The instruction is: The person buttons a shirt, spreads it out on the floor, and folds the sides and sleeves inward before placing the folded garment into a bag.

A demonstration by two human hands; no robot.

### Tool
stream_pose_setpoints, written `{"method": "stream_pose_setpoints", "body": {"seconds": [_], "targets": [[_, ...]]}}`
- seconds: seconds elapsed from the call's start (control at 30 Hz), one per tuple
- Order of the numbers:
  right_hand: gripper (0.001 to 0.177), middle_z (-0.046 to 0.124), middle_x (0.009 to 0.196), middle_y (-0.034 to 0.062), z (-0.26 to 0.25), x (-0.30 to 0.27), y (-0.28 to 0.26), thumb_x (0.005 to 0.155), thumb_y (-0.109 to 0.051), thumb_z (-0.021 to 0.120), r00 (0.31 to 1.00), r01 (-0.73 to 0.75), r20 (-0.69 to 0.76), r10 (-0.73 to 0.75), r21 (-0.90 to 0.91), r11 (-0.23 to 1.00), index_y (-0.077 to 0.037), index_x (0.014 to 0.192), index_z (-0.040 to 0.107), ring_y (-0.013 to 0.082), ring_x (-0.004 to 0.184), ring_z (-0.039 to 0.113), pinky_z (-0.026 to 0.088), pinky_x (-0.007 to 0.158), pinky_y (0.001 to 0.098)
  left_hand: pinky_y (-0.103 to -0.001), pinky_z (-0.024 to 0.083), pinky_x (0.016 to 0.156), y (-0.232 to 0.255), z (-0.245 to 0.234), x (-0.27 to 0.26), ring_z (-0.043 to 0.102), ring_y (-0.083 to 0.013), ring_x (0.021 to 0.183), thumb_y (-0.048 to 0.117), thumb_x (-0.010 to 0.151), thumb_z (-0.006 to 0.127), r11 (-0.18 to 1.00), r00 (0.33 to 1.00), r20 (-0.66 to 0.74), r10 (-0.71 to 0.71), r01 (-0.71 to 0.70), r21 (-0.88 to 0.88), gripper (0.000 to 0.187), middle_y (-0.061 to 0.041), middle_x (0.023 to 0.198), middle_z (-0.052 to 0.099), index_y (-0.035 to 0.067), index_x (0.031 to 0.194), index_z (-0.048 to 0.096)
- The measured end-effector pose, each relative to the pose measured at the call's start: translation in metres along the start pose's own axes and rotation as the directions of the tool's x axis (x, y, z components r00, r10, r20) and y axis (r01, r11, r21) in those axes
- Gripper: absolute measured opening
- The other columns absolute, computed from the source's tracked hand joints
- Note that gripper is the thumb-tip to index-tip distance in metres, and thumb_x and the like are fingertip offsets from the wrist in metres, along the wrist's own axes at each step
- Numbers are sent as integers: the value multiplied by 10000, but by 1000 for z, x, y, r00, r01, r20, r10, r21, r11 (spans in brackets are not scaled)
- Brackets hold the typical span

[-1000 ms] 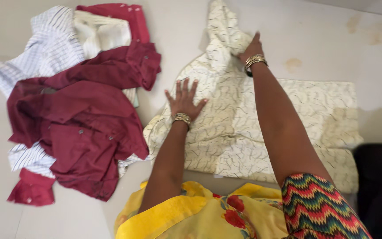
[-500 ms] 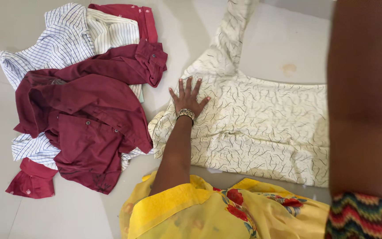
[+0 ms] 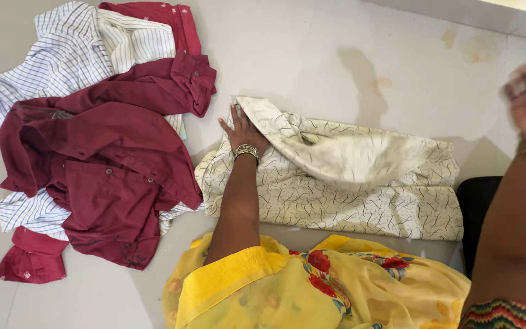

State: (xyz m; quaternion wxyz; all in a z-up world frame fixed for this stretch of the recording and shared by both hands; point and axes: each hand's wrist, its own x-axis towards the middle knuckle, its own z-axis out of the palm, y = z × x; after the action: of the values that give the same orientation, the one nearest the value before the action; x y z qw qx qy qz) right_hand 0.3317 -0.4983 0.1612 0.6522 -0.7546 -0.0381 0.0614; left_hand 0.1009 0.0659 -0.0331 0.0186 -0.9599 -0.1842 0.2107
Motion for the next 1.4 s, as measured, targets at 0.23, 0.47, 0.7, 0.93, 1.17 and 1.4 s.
{"method": "stream_pose_setpoints", "body": {"seconds": [0.23, 0.47, 0.7, 0.93, 1.17, 1.4], "targets": [[577, 665, 1369, 134, 103, -89, 90, 758, -349, 799, 780, -192, 255, 572, -772, 606, -165, 1283, 649, 325, 1309, 602, 570, 996, 552, -722, -62, 1157, 4, 11, 6, -150, -364, 1545, 723, 929, 263, 993, 997, -61, -53, 47, -105, 931, -110, 1713, 54, 128, 1637, 150], [1372, 319, 1679, 130, 193, -129, 121, 471, -405, 960, 896, 283, 374, 241, -897, 340, -255, 1614, 216, 390, 1453, 244, 229, 1134, 592, -712, -70, 1170, 3, 9, 6, -160, -363, 1551, 751, 920, 245, 990, 998, -23, -59, 56, -126, 944, -106, 1711, 62, 143, 1638, 161], [724, 700, 1163, 67, 181, -145, 97, 864, -366, 739, 754, 210, 361, 549, -924, 319, -215, 1491, 411, 231, 1105, 642, 397, 1058, 488, -701, -68, 1177, 4, 5, 3, -142, -361, 1554, 712, 936, 292, 985, 994, -71, -83, 71, -156, 928, -129, 1701, 112, 112, 1636, 192], [438, 797, 958, 98, 130, -188, 41, 911, -351, 703, 436, 176, 433, 789, -901, 397, -141, 1291, 643, 225, 901, 746, 613, 870, 396, -704, -36, 1172, 2, 8, 10, -181, -394, 1551, 430, 952, 387, 995, 994, 52, -92, 90, 31, 758, -151, 1731, 43, 35, 1592, 292], [340, 687, 1268, 143, 126, -153, 156, 985, -175, 521, 902, 160, 216, 373, -971, 176, -145, 1297, 653, 275, 1100, 678, 586, 854, 436, -708, -47, 1159, 1, 28, 20, -181, -410, 1540, 354, 936, 404, 992, 994, 21, -103, 102, 75, 744, -177, 1733, 35, -14, 1573, 289], [272, 737, 1132, 145, 137, -109, 146, 1073, -219, 464, 897, 126, 53, 439, -983, -137, -68, 1203, 650, 271, 920, 733, 609, 746, 429, -697, -65, 1151, 2, 39, 24, -171, -397, 1531, 321, 866, 441, 985, 991, -13, -134, 135, 104, 826, -154, 1714, 40, -24, 1589, 240]]}}
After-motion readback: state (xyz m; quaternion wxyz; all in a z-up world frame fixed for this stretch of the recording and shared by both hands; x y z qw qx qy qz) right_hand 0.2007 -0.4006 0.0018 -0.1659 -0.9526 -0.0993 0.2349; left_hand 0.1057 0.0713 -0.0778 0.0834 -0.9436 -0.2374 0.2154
